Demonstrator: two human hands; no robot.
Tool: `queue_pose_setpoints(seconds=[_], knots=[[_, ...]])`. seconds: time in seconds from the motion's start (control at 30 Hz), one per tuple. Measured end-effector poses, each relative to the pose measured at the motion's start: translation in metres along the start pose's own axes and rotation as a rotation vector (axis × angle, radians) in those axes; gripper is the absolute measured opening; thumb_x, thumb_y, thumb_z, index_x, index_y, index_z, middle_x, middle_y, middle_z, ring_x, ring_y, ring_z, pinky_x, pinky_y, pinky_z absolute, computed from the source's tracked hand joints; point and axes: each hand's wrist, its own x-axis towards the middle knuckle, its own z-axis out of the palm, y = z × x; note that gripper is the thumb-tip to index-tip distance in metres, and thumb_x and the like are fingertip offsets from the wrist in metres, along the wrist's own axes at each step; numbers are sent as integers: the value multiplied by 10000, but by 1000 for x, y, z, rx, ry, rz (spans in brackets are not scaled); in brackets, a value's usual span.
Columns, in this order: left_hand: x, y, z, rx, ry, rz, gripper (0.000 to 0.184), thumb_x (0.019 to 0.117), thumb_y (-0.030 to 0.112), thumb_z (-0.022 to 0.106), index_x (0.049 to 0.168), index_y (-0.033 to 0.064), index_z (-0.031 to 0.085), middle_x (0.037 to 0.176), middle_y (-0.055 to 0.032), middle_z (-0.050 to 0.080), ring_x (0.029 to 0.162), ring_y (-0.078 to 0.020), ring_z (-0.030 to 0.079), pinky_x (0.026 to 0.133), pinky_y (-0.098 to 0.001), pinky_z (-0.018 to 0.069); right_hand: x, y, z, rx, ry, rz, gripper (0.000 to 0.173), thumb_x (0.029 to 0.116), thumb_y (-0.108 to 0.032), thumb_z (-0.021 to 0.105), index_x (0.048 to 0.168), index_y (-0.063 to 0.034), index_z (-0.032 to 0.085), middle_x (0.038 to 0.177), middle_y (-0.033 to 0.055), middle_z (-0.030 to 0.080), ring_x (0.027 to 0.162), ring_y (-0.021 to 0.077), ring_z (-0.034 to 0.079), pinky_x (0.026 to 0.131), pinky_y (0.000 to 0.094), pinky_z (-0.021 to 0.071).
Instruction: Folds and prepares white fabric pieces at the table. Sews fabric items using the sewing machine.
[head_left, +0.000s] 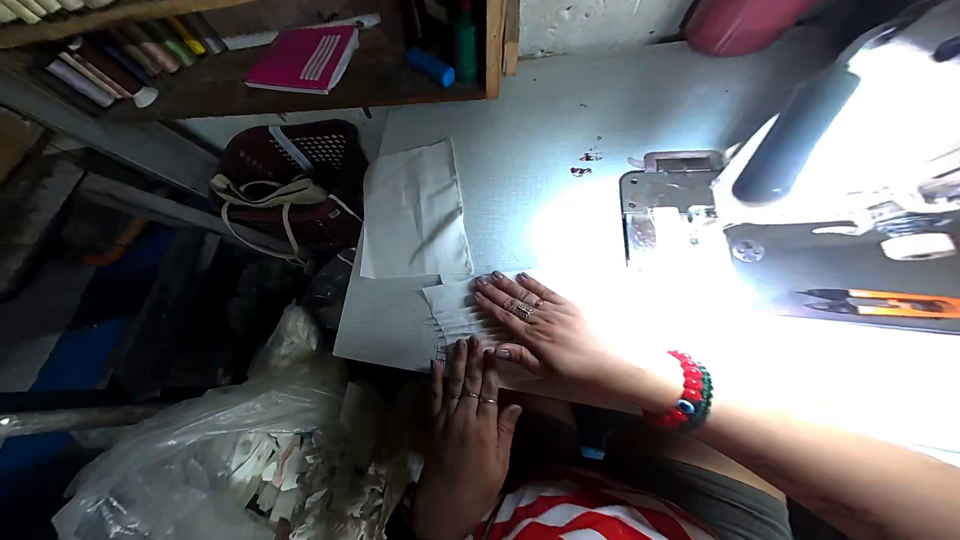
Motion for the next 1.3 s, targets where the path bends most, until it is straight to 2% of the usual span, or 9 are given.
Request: queue_pose_setpoints(seconds=[0.13, 0.23, 0.37, 0.6, 0.87, 0.97, 1.07, 1.17, 1.3], knots=[[22, 7, -19, -223, 72, -20, 589, 1092, 340, 331, 1438, -101, 511, 1536, -241, 482, 1494, -315, 394, 1249, -559, 199, -1, 2, 4, 7, 25, -34, 795, 1067, -622, 161, 1577, -60, 397, 1649, 120, 365, 1552, 246, 293, 1272, 488, 182], [51, 15, -24, -664, 140, 31, 638, 1112, 341, 339, 1540, -130, 299, 1609, -305, 322, 1555, -307, 258, 1283, -451, 210, -4, -1, 5, 25, 131, -36, 667, 1102, -487, 236, 1546, -31, 436, 1617, 147, 412, 1533, 268, 334, 1259, 504, 217], [70, 15, -4, -865, 111, 88, 702, 1115, 433, 241, 1581, -92, 239, 1640, -279, 274, 1563, -315, 231, 1295, -463, 220, -20, -30, -10, -146, 168, 76, 547, 1106, -317, 293, 1524, -3, 454, 1596, 160, 442, 1509, 315, 375, 1217, 597, 270], [69, -4, 7, -9, -63, 70, 771, 1062, 589, 222, 1534, 28, 460, 1595, -164, 435, 1501, -368, 368, 1212, -646, 219, -61, -2, -6, -24, 100, 259, 844, 1032, -674, 226, 1570, -47, 399, 1653, 154, 345, 1549, 341, 278, 1227, 613, 219], [54, -43, -17, 11, -39, -119, 642, 1092, 435, 263, 1506, 1, 491, 1590, -193, 432, 1505, -383, 357, 1172, -763, 72, -79, 17, -28, 40, 28, 378, 816, 1043, -651, 219, 1614, -78, 327, 1694, 131, 253, 1581, 346, 165, 1224, 649, 156], [74, -65, -38, -158, 167, -196, 406, 1056, 280, 465, 1281, 44, 707, 1402, -197, 621, 1352, -414, 539, 1131, -742, 241, -47, 23, -44, 5, 183, 290, 643, 1080, -518, 334, 1519, -77, 495, 1610, 143, 424, 1513, 365, 348, 1197, 620, 292], [104, -86, -60, -245, 220, -229, 281, 1024, 170, 540, 1179, 15, 716, 1174, -176, 699, 1079, -308, 673, 927, -519, 536, 20, 33, -50, 130, 315, 172, 379, 1026, -294, 562, 1301, -58, 673, 1331, 165, 646, 1250, 352, 602, 1045, 563, 469], [122, -79, -66, -370, 142, -224, 247, 1026, 161, 550, 1131, 9, 713, 984, -133, 704, 835, -197, 676, 754, -380, 572, 86, 36, -55, 199, 316, 245, 259, 1029, -234, 594, 1162, -56, 727, 1077, 167, 695, 973, 333, 693, 832, 548, 567], [117, -76, -55, -269, 27, -205, 236, 1006, 226, 608, 1069, 48, 749, 1026, -110, 722, 899, -210, 706, 830, -412, 591, 129, 21, -64, 157, 187, 385, 284, 998, -236, 655, 1207, -46, 683, 1155, 225, 644, 1025, 410, 665, 796, 594, 555]])
